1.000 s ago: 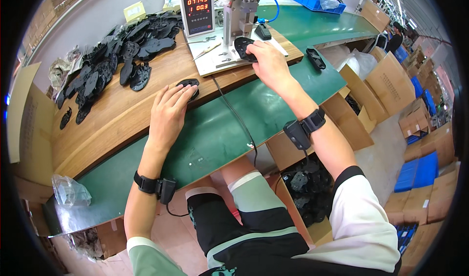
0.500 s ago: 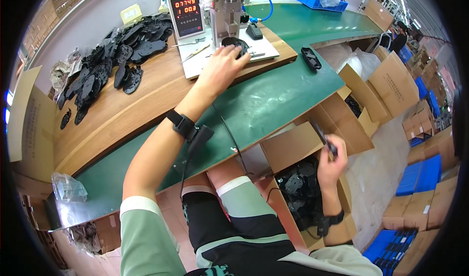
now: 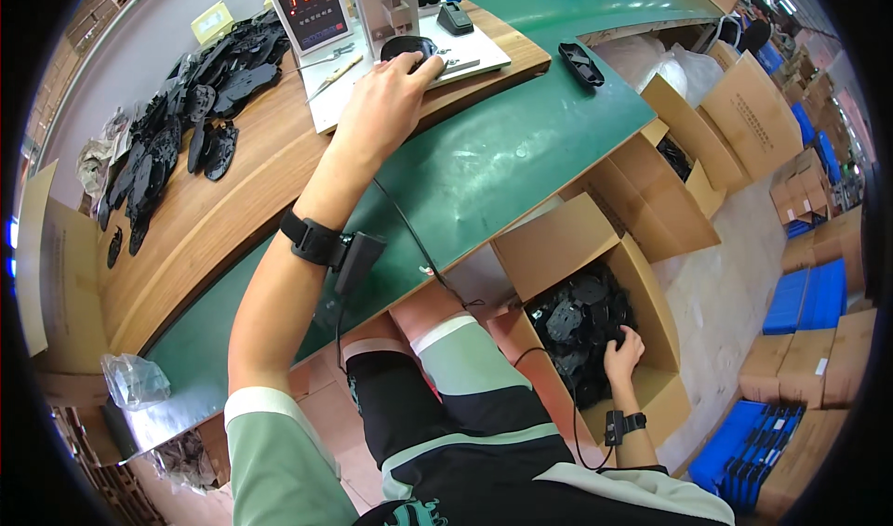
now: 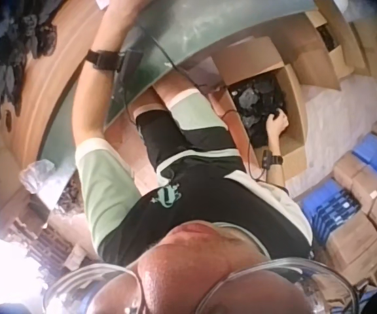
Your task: Assembling the internal components and base of computer mice using a mechanical press machine.
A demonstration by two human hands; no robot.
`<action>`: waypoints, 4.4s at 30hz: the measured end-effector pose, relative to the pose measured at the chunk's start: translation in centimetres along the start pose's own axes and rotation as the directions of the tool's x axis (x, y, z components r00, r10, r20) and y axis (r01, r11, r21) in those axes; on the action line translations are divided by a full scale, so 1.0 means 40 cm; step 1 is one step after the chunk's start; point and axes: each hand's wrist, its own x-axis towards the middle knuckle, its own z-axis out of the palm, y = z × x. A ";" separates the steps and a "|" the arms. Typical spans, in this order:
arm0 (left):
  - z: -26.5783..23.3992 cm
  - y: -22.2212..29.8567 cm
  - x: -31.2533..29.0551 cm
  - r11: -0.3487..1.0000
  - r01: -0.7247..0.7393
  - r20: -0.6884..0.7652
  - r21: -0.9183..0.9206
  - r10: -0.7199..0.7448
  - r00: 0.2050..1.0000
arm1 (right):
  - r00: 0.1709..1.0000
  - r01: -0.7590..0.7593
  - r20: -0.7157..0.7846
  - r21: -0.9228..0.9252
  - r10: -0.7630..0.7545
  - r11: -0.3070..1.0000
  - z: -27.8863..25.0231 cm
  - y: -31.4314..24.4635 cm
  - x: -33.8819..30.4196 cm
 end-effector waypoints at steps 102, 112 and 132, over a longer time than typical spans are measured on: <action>-0.016 0.008 -0.006 0.990 0.144 0.042 0.009 -0.144 0.989 | 0.375 0.927 -0.458 0.163 -0.806 0.339 -0.289 -1.270 0.324; -0.143 -0.252 -0.238 0.806 0.495 -0.183 0.324 -0.461 0.869 | 0.323 0.946 -0.409 0.099 -0.853 0.310 -0.259 -1.431 0.426; -0.383 -0.342 -0.511 0.755 0.623 -0.557 -0.206 -0.614 0.559 | 0.302 0.952 -0.372 0.070 -0.878 0.298 -0.265 -1.432 0.436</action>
